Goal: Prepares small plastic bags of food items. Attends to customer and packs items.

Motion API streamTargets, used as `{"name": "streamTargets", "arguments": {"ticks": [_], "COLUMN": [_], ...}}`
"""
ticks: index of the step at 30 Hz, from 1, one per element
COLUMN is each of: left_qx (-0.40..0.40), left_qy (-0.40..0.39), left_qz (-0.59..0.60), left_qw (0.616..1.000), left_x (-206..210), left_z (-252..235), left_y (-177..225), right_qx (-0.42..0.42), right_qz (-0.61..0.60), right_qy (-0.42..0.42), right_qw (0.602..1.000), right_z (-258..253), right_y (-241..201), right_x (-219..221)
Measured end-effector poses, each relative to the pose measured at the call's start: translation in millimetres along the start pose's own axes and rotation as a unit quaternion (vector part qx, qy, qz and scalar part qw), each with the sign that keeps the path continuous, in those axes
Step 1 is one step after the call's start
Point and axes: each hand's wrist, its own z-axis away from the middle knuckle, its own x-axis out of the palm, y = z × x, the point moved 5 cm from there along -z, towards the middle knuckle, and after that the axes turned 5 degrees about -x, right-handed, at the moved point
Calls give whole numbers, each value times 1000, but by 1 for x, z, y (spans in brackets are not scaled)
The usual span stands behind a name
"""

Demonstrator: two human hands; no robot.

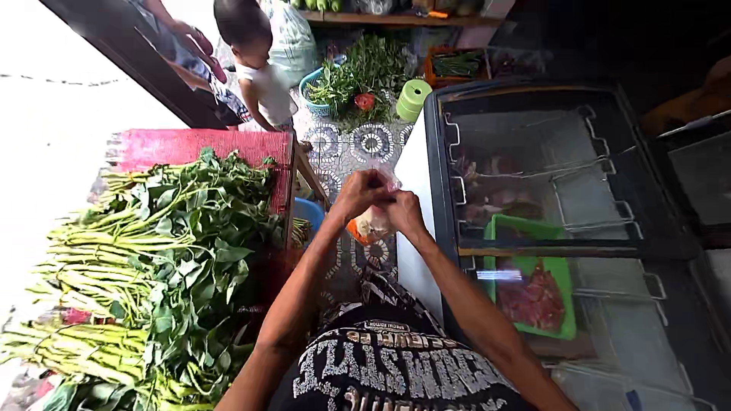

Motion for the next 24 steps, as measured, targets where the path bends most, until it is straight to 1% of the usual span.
{"name": "streamTargets", "arguments": {"ticks": [1, 3, 4, 5, 7, 9, 10, 11, 12, 13, 15, 17, 18, 19, 20, 21, 22, 23, 24], "left_qx": [-14, -87, -120, -141, -166, -154, -137, -100, -43, 35, 175, 281, 328, 362, 364, 326, 241, 120, -14], "left_qy": [-14, -39, -28, 10, 124, 227, 256, 274, 283, 294, 337, 357, 362, 359, 357, 358, 358, 372, 366], "left_qz": [0, 7, 12, 16, 57, 109, 128, 144, 156, 163, 189, 201, 203, 193, 160, 115, 32, -32, -90], "left_qw": [1000, 995, 992, 990, 977, 955, 948, 946, 946, 941, 906, 868, 849, 838, 846, 867, 901, 920, 926], "left_x": [-9, -31, -42, -54, -70, -87, -97, -108, -123, -143, -188, -237, -260, -278, -292, -304, -311, -312, -313], "left_z": [-8, -25, -29, -31, -31, -37, -43, -50, -58, -66, -78, -83, -84, -81, -76, -71, -66, -64, -60], "left_y": [-2, -16, -23, -27, -34, -33, -29, -25, -17, -6, 20, 47, 58, 64, 65, 62, 66, 80, 92], "right_qx": [21, 48, 51, 51, 58, 57, 59, 66, 72, 76, 89, 97, 93, 89, 88, 93, 100, 106, 104], "right_qz": [10, 20, 23, 25, 33, 37, 36, 34, 32, 32, 37, 43, 46, 48, 46, 44, 43, 41, 41], "right_qy": [-22, -71, -84, -89, -100, -100, -97, -95, -90, -84, -70, -51, -39, -29, -22, -18, -15, -15, -14], "right_qw": [999, 996, 995, 994, 993, 993, 993, 993, 993, 993, 993, 993, 994, 994, 995, 995, 994, 993, 994], "right_z": [-19, -59, -78, -96, -127, -158, -172, -185, -197, -211, -238, -260, -270, -278, -288, -300, -311, -321, -334], "right_y": [-2, 0, 3, 7, 20, 29, 33, 36, 38, 40, 45, 53, 55, 58, 61, 65, 68, 71, 71], "right_x": [-5, -16, -19, -21, -26, -29, -29, -30, -32, -35, -40, -43, -46, -49, -51, -54, -57, -59, -62]}}
